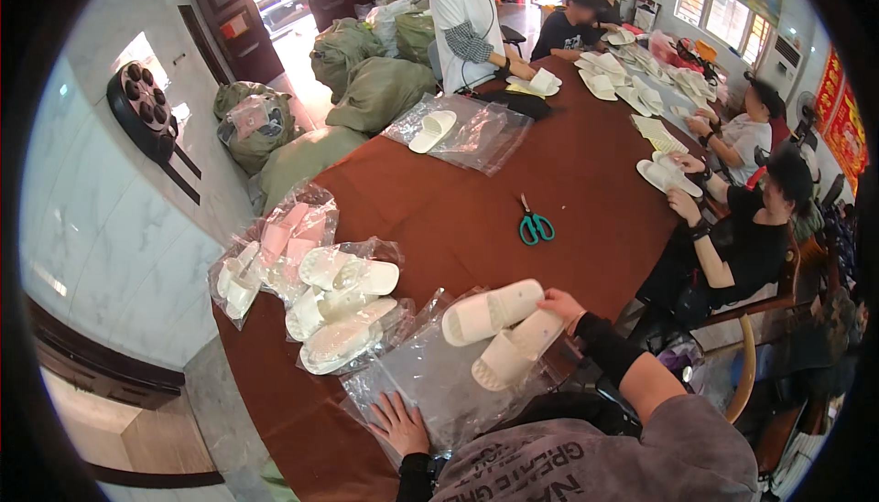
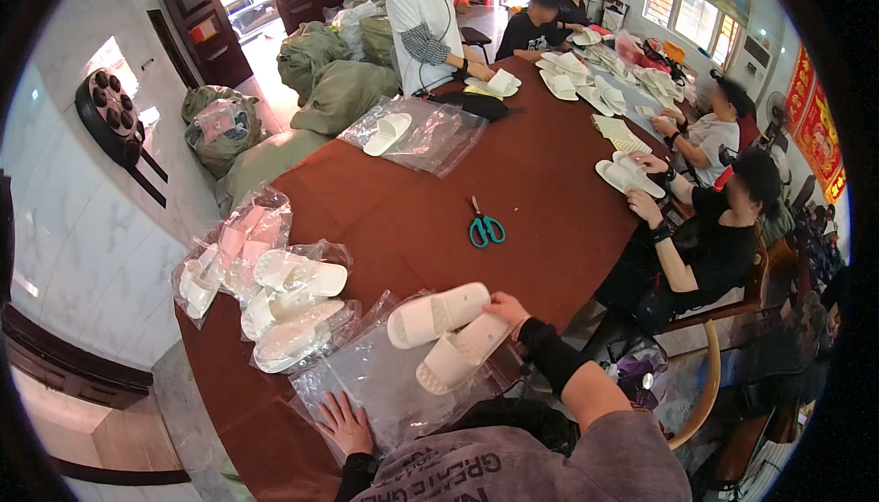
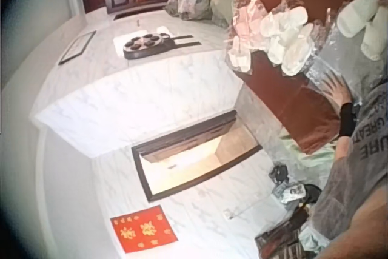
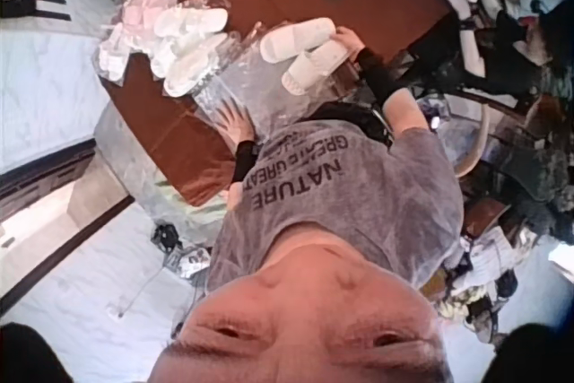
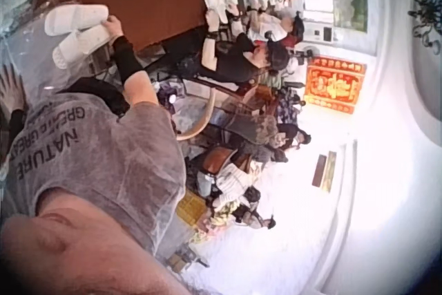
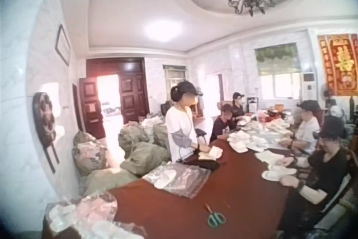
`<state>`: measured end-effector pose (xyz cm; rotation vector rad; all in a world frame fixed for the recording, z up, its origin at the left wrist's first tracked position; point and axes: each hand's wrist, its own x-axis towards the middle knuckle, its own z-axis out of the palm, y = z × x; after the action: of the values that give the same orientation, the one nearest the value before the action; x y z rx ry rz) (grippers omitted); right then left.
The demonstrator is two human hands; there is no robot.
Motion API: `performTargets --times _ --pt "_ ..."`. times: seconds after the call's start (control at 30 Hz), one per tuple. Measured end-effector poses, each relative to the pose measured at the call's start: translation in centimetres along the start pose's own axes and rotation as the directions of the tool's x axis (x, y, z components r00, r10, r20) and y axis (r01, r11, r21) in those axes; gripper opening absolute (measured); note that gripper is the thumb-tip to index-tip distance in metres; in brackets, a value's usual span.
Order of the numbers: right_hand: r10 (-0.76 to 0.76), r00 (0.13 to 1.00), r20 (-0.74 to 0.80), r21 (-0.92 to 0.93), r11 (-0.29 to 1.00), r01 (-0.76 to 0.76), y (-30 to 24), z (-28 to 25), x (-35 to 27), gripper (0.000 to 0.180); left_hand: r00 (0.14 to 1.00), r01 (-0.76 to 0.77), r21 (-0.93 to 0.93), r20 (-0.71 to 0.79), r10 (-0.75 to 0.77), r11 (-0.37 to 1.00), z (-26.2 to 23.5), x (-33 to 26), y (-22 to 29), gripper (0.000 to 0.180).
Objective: Packing slippers into plastic bags and organizing them into larger sacks.
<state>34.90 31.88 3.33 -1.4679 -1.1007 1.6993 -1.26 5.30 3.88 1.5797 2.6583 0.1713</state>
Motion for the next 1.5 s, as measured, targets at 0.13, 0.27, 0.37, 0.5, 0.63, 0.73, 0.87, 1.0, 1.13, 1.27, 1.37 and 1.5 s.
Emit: performTargets --times 0.13,0.27,0.37,0.5,0.63,0.73,0.87,1.0,1.13,1.27,1.37,1.5 --pt "-0.161 0.986 -0.054 0.197 0.966 0.168 -4.9 -2.6 4.3 0.02 1.0 -0.003 0.01 0.001 0.003 1.0 0.0 -0.2 -0.1 0.063" --pt "-0.196 0.954 -0.229 0.339 0.902 0.267 -10.5 -4.3 7.7 0.025 1.0 -0.007 0.018 0.017 0.007 1.0 0.1 0.0 -0.1 0.064" --pt "-0.227 0.916 -0.331 0.29 0.899 0.328 -12.1 -5.1 10.8 0.031 0.999 -0.006 0.038 0.032 0.005 0.999 -0.4 0.4 0.3 0.064" --pt "-0.184 0.857 -0.481 0.416 0.813 0.407 -13.4 -6.0 14.4 0.035 0.998 0.007 0.034 0.062 -0.009 0.999 -1.0 0.6 0.6 0.064" --pt "-0.05 0.835 -0.548 0.533 0.749 0.394 -12.4 -11.6 18.5 0.046 0.995 0.02 0.051 0.097 -0.024 0.998 -1.1 1.1 1.1 0.063" --pt "-0.258 0.476 -0.841 -0.295 0.956 -0.003 -10.0 -20.0 19.0 0.051 0.991 -0.049 -0.015 0.126 0.051 0.999 -0.4 2.3 3.3 0.064" --pt "-0.732 0.61 -0.303 -0.828 0.519 0.212 -6.1 -2.8 16.0 0.039 0.99 0.044 0.083 0.128 -0.054 0.996 -0.8 1.0 1.4 0.066" --pt "-0.679 0.732 -0.048 -0.937 0.285 0.203 -6.8 3.7 12.6 0.055 0.985 0.08 0.086 0.145 -0.092 0.993 -0.6 1.0 0.7 0.067" --pt "-0.655 0.724 0.216 -0.932 0.082 0.352 -9.0 7.1 13.3 0.05 0.991 0.028 0.111 0.127 -0.042 0.993 -0.8 1.5 0.8 0.062" --pt "-0.7 0.652 0.292 -0.859 0.107 0.5 -14.4 14.8 11.8 0.039 0.993 0.026 0.029 0.118 -0.029 0.999 -0.4 1.8 0.4 0.062" --pt "-0.485 0.438 0.757 -0.366 0.241 0.899 -15.8 24.2 8.6 0.043 0.992 0.064 0.043 0.108 -0.068 0.997 -0.8 1.1 -0.2 0.062" --pt "-0.551 0.129 0.825 -0.224 -0.109 0.968 -12.8 33.7 3.7 0.049 0.992 0.072 -0.004 0.102 -0.071 0.997 -1.3 1.3 0.2 0.061"
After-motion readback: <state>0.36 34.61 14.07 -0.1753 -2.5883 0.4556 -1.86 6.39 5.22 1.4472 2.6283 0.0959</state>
